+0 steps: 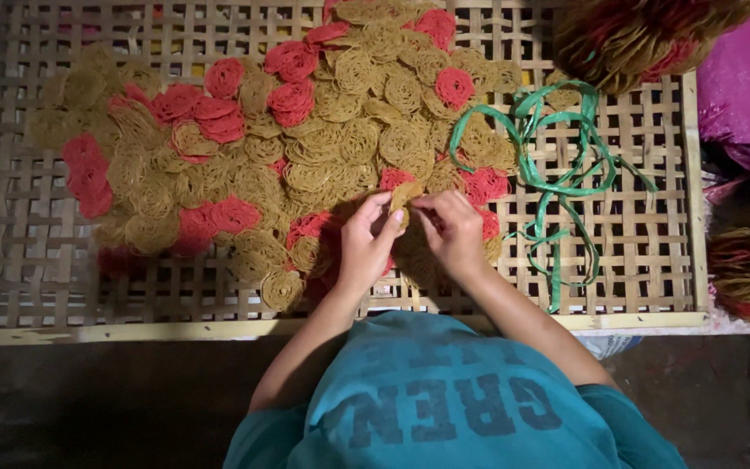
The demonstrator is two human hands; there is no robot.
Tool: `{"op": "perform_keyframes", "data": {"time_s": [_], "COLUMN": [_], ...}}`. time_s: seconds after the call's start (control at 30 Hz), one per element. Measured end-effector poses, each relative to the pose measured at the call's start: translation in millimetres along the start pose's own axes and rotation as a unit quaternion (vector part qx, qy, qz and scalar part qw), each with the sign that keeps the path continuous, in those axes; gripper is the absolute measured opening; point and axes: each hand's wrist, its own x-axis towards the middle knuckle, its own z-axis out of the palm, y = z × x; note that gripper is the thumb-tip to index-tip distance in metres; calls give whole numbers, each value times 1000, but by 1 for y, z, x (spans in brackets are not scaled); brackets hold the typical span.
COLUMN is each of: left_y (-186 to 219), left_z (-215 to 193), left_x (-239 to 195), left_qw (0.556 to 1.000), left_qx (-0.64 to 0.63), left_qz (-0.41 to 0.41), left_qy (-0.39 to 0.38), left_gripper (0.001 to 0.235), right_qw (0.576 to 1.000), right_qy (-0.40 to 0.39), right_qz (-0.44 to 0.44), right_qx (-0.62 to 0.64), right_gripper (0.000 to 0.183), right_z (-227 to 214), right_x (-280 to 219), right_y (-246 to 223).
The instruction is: The person repeatedly picks up small circular woven items from a wooden lattice tray and ties them together with a green ribbon. The person stacks the tied bundles on the tray and continues the process throughout the clip.
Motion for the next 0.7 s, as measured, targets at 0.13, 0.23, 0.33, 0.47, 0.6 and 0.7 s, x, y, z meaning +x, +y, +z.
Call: {"op": "perform_keyframes", "data": {"time_s": [0.13, 0.23, 0.33, 0.47, 0.6, 0.7], "left_y": [5, 7, 8, 9, 13, 16], "left_z": [3, 5, 6, 8, 9, 10], "left_x": [-2, -3, -3, -2, -5, -4], "left_qw": [1000, 1000, 999, 997, 997, 996], "left_qx": [5, 2, 31, 59, 68, 73], "left_qz": [8, 2, 18, 46, 16, 43], "left_qy": [-19, -17, -26, -27, -13, -28], "left_gripper": [30, 30, 29, 30, 30, 30], "right_qw": [997, 997, 996, 997, 997, 997], "right_qy": [-20, -21, -22, -21, -23, -30], "right_qz": [54, 35, 45, 17, 9, 3], "right_qx": [46, 62, 73, 74, 76, 70], "right_gripper": [20, 22, 23, 23, 23, 24], "right_z": [-3, -6, -6, -5, -5, -7], "right_x": [1, 0, -1, -2, -3, -3], "right_y": [1, 2, 5, 9, 9, 8]}}
